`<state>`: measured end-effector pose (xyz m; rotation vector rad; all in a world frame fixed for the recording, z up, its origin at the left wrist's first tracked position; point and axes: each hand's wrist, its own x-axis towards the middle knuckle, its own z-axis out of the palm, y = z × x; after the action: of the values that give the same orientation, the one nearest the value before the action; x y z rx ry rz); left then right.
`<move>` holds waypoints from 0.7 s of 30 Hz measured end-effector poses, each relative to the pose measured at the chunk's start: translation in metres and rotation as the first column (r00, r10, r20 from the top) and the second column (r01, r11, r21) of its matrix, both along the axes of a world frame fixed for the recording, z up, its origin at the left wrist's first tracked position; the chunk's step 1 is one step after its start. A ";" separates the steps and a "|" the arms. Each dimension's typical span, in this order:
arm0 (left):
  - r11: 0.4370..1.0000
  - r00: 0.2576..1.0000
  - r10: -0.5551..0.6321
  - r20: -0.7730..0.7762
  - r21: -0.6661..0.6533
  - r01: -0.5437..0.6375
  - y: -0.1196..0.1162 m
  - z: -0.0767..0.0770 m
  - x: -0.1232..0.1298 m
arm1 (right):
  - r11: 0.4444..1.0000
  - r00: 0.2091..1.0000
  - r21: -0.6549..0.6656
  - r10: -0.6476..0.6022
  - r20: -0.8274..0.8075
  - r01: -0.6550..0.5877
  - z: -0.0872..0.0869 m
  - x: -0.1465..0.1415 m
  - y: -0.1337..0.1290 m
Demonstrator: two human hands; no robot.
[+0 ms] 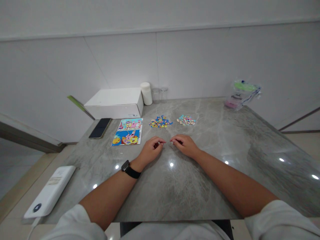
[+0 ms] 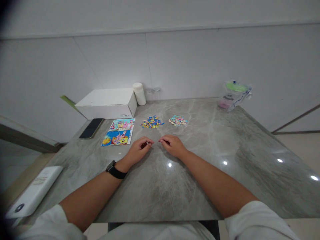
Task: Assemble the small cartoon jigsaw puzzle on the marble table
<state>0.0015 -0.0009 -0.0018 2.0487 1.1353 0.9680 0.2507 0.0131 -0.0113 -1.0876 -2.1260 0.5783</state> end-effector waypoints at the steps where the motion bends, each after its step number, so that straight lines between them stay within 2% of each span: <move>1: 1.000 1.000 0.000 -0.003 0.000 0.000 0.000 0.000 0.000 | 1.000 1.000 0.002 0.001 0.004 -0.001 0.000 0.000 0.000; 6: 1.000 1.000 -0.001 0.017 0.019 0.001 0.000 -0.001 0.001 | 0.998 1.000 0.062 -0.001 0.030 -0.001 0.000 0.000 0.000; 12: 0.992 0.999 0.021 0.045 0.121 -0.026 0.000 0.002 0.002 | 0.960 0.999 0.278 -0.012 0.033 0.002 0.011 -0.007 -0.004; 15: 0.962 0.997 0.018 0.075 0.271 -0.038 -0.005 0.015 -0.003 | 0.924 0.998 0.382 -0.016 0.068 -0.012 0.020 -0.013 -0.008; 17: 0.920 0.998 -0.003 0.062 0.392 -0.021 -0.008 0.029 -0.010 | 0.902 0.986 0.425 0.009 0.165 -0.079 0.027 -0.017 -0.009; 21: 0.852 0.998 0.046 -0.036 0.523 -0.020 -0.007 0.058 -0.032 | 0.904 0.945 0.396 0.029 0.324 -0.163 0.049 -0.032 0.005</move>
<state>-0.0302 -0.0078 0.0564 2.4935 1.0056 1.3717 0.2182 0.0181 0.0376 -0.8720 -2.4373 -0.0257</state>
